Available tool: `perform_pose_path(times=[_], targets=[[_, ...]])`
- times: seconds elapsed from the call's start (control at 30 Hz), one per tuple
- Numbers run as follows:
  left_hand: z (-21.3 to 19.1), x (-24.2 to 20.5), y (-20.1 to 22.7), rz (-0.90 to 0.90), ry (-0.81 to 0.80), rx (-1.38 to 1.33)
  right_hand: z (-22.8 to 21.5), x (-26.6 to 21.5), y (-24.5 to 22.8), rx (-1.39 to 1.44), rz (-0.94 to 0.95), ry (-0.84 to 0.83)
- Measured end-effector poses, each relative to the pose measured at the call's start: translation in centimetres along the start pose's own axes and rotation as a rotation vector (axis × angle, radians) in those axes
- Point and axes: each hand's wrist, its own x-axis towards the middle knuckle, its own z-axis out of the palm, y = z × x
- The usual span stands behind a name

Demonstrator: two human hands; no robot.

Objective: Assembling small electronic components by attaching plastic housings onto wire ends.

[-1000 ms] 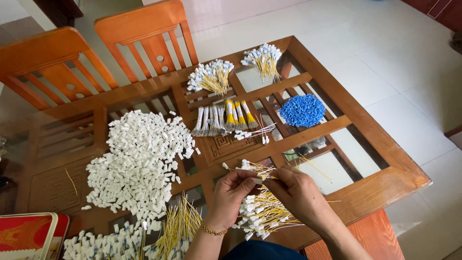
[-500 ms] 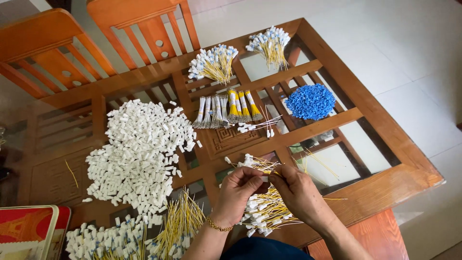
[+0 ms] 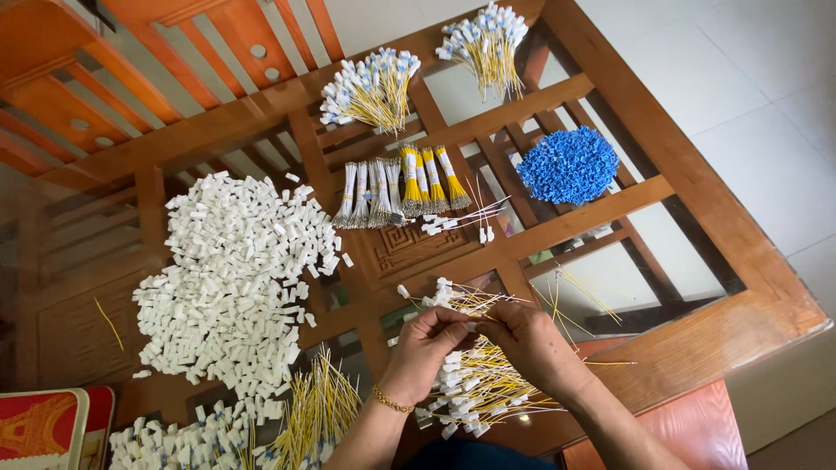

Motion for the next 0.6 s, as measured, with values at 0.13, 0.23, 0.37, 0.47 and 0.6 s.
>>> perform_pose_path(times=[0.13,0.23,0.37,0.47,0.6], targets=[[-0.4,0.8,0.3,-0.033,0.067,-0.028,-0.5,0.9,-0.1,0.032,0.131,-0.106],[-0.3,1.1,0.5,-0.036,0.055,-0.048,-0.2,1.3,0.1,0.081,0.065,-0.051],[-0.1,1.7,0.6,-0.040,0.034,-0.075,0.1,2.0,0.6,0.004,0.000,-0.036],[-0.2,2.2,0.3,-0.052,0.051,-0.029,0.3,2.5,1.0,-0.017,0.044,-0.064],[-1.1,2.5,-1.0,-0.065,0.090,0.011,1.8,2.7,3.0,-0.006,0.053,-0.024]])
